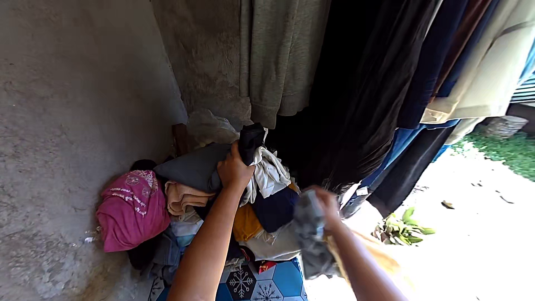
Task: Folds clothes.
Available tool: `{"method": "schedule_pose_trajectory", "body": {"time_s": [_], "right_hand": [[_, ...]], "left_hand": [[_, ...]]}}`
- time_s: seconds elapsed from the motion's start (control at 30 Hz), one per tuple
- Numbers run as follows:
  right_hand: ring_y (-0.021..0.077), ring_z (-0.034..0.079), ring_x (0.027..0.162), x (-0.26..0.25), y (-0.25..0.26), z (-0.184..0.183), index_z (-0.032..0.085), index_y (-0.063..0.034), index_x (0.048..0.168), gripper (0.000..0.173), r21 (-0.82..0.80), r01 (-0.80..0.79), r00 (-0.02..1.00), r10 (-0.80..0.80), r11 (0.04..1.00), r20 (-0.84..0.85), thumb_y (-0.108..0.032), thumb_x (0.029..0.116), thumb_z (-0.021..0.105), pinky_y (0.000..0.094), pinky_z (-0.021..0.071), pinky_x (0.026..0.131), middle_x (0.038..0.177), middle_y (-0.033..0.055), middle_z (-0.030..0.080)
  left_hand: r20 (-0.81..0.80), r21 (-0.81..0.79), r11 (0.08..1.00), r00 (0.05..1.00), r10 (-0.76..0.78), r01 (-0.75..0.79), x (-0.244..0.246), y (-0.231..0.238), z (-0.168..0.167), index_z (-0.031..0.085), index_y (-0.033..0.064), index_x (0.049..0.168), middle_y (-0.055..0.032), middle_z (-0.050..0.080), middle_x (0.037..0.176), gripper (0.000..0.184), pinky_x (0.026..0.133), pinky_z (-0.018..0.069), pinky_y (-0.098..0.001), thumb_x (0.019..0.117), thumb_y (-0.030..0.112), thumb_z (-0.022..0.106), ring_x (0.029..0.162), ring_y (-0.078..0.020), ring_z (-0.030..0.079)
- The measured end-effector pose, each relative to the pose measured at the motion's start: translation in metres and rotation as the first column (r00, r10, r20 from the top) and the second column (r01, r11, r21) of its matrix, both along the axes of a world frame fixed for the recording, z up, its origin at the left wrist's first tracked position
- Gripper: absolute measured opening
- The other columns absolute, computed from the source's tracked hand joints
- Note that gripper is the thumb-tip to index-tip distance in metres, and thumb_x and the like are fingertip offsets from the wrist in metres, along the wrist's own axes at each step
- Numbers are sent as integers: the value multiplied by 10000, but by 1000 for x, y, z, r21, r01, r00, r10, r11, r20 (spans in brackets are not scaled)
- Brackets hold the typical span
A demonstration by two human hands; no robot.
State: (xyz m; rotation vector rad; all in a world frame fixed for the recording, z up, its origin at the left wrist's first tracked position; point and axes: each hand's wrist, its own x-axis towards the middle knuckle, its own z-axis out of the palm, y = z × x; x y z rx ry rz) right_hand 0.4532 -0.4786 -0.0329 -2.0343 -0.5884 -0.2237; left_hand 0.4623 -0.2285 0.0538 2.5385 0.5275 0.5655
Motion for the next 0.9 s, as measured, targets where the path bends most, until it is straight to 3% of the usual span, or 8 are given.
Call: {"method": "schedule_pose_trajectory", "body": {"time_s": [0.07, 0.13, 0.2, 0.3, 0.47, 0.67, 0.83, 0.9], "right_hand": [[414, 676, 1076, -1, 48, -20, 591, -57, 1400, 620, -403, -164, 979, 100, 900, -176, -447, 918, 612, 646, 498, 927, 1159, 236, 703], [441, 645, 1129, 0, 89, -38, 370, -127, 1581, 1044, -648, -221, 964, 61, 729, -260, -709, 788, 720, 656, 500, 920, 1316, 240, 631], [444, 627, 1157, 2, 109, -45, 415, -103, 1546, 858, -719, -221, 962, 28, 659, -270, -516, 868, 741, 639, 508, 904, 1371, 244, 582], [412, 635, 1148, 6, 105, -42, 615, -61, 1333, 439, -668, -184, 967, 10, 721, -255, -272, 951, 659, 607, 511, 904, 1321, 217, 610], [389, 645, 1059, 7, 44, -47, 702, 48, 1093, 321, -107, 16, 997, -25, 994, -77, -190, 879, 712, 572, 511, 902, 1126, 257, 659], [91, 646, 1139, -1, -42, -4, 639, -120, 918, 63, 637, -36, 988, -69, 770, 140, -99, 876, 596, 290, 544, 957, 1217, -4, 701], [-44, 630, 868, -20, -58, 36, 616, -105, 959, 129, 355, 34, 954, -136, 934, 268, -160, 848, 650, 169, 542, 797, 935, -97, 675], [155, 682, 842, -26, -25, 28, 697, -2, 1078, 410, -12, 78, 978, -75, 997, 192, -351, 868, 742, 395, 566, 790, 938, 89, 721]], "left_hand": [[2, -12, 1000, 1000, 21, -21, 0, 0, 0, 379, 167, 1564, -229, 687, 1225, 911, 981, 459, -656, 802, 297, 860, 1092, -430, 669], [2, -25, 999, 999, 34, -34, 0, 1, -1, 371, 169, 1568, -232, 691, 1211, 924, 973, 466, -653, 797, 299, 864, 1090, -433, 668], [1, -32, 999, 999, 38, -38, 0, 2, -2, 369, 170, 1569, -230, 693, 1206, 931, 973, 469, -647, 794, 300, 869, 1093, -428, 670], [6, -42, 998, 999, 36, -36, -3, 3, -1, 366, 157, 1569, -230, 692, 1217, 924, 975, 465, -649, 802, 288, 864, 1105, -430, 668], [33, -74, 997, 999, 28, -25, -5, 8, 1, 370, 135, 1563, -246, 688, 1204, 917, 974, 454, -665, 804, 289, 860, 1099, -445, 662], [55, -113, 993, 998, 40, -34, -3, 12, 2, 383, 148, 1557, -245, 693, 1196, 910, 958, 464, -676, 798, 281, 867, 1091, -454, 665], [101, -152, 987, 992, 73, -57, 0, 14, 1, 401, 143, 1547, -239, 702, 1181, 880, 936, 471, -683, 806, 259, 861, 1083, -456, 671], [114, -174, 982, 990, 87, -66, 1, 16, 2, 392, 139, 1548, -244, 704, 1170, 886, 931, 475, -682, 807, 262, 861, 1083, -457, 671]]}}
